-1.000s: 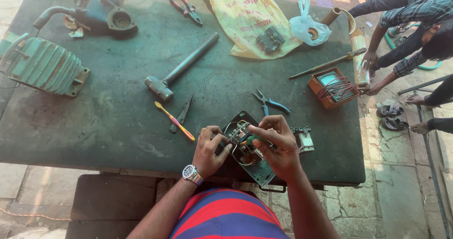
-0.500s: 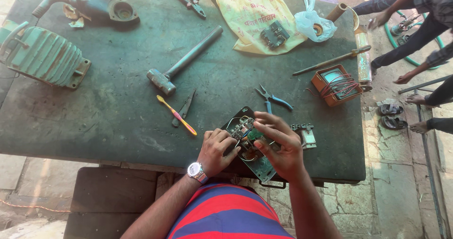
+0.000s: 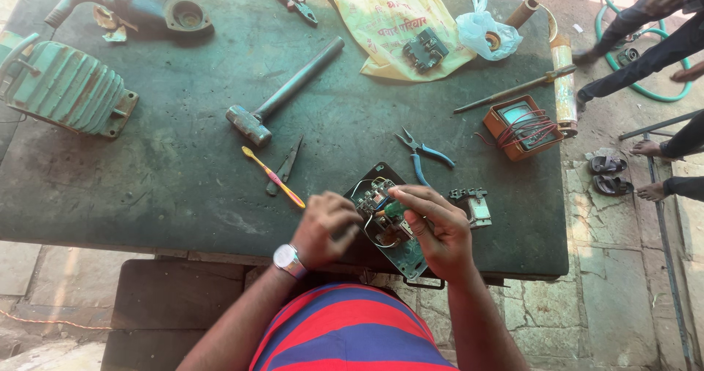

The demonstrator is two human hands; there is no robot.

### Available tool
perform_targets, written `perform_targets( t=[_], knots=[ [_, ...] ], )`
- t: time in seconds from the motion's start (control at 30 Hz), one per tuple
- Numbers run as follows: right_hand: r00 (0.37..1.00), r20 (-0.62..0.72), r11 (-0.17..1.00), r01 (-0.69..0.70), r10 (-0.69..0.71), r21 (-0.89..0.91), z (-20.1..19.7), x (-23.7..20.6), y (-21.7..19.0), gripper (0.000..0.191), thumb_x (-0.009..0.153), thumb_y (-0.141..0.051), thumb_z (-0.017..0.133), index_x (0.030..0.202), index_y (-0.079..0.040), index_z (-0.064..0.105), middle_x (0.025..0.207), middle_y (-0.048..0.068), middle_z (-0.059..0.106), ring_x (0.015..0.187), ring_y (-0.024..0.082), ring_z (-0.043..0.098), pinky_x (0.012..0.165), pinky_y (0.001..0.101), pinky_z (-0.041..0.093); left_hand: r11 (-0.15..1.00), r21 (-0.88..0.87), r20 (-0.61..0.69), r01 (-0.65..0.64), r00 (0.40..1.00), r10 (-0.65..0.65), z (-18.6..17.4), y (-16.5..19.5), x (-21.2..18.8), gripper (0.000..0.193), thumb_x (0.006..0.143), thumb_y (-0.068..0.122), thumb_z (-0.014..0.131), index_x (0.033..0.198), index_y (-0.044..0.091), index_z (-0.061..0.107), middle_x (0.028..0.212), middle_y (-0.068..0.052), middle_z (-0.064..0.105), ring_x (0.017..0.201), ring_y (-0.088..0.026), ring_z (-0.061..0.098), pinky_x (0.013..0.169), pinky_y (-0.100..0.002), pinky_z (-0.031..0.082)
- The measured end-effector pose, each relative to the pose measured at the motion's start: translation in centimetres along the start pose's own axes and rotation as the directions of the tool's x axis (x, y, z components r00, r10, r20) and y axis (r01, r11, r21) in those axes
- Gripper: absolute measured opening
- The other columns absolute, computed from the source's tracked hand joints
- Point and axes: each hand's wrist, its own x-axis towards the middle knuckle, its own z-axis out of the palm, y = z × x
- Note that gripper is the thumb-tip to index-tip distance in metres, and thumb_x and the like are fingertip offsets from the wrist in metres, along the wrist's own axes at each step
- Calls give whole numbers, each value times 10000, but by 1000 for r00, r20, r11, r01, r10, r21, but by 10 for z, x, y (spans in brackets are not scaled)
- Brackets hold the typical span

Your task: The person retrieves a screwdriver from a drawer and uses it to loosen screws on a small electrical component. They remove a metal part, adjust internal wiring with pliers, and reassemble the component on a workbench.

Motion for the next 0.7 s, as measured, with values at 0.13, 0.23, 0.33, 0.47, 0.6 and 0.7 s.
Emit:
perform_targets(
  t=[0.13, 0.23, 0.33, 0.47, 0.6, 0.7],
  knots=[
    [994, -112, 1000, 1, 1, 24, 5, -4, 4, 327, 894, -7, 798, 1215, -24, 744, 1223, 100, 590, 1108, 152, 601, 979, 273, 519, 992, 80, 42, 99, 994, -102, -20, -15, 24, 412, 774, 155, 794, 1169, 146, 675, 1202, -58, 645, 1183, -261, 576, 936, -440, 429],
    [987, -136, 988, -61, 80, 143, 5, -7, 9, 306, 918, 25, 802, 1217, -15, 754, 1166, 70, 585, 1058, 141, 605, 914, 277, 533, 991, 100, 191, 86, 976, -104, -27, -19, 46, 718, 716, 216, 831, 1377, 190, 551, 1348, -90, 558, 1295, -309, 491, 1008, -479, 412],
    [983, -142, 966, -75, 113, 249, 2, -8, 9, 366, 903, 32, 775, 1261, -18, 714, 1142, 79, 622, 1082, 157, 642, 959, 298, 556, 994, 84, 376, 65, 922, -92, -22, -20, 71, 942, 661, 234, 861, 1497, 247, 428, 1483, -105, 462, 1383, -335, 401, 1060, -515, 378],
    [990, -81, 981, -102, 117, 167, -2, -5, 0, 287, 974, 10, 701, 1261, -4, 717, 1196, 112, 683, 1100, 169, 664, 960, 282, 544, 1000, 9, 577, -18, 816, 10, -14, -27, 94, 1100, 588, 189, 854, 1564, 283, 355, 1564, -82, 419, 1471, -320, 335, 1098, -540, 355],
    [998, -43, 998, -56, 55, -9, 2, -2, -11, 260, 1035, -28, 624, 1278, -1, 709, 1280, 124, 710, 1244, 197, 665, 1067, 297, 517, 988, 104, 682, -113, 732, 12, 3, -27, 106, 1078, 581, 214, 875, 1533, 285, 375, 1564, -38, 407, 1481, -301, 305, 1054, -572, 364],
    [994, -105, 996, -48, 40, -76, 6, -3, -13, 303, 981, -30, 674, 1282, -3, 697, 1282, 121, 684, 1205, 191, 651, 1033, 290, 510, 969, 121, 711, -215, 700, 66, 9, -27, 112, 969, 603, 251, 879, 1470, 269, 447, 1535, -13, 441, 1482, -279, 321, 1029, -602, 377]
  ],
)
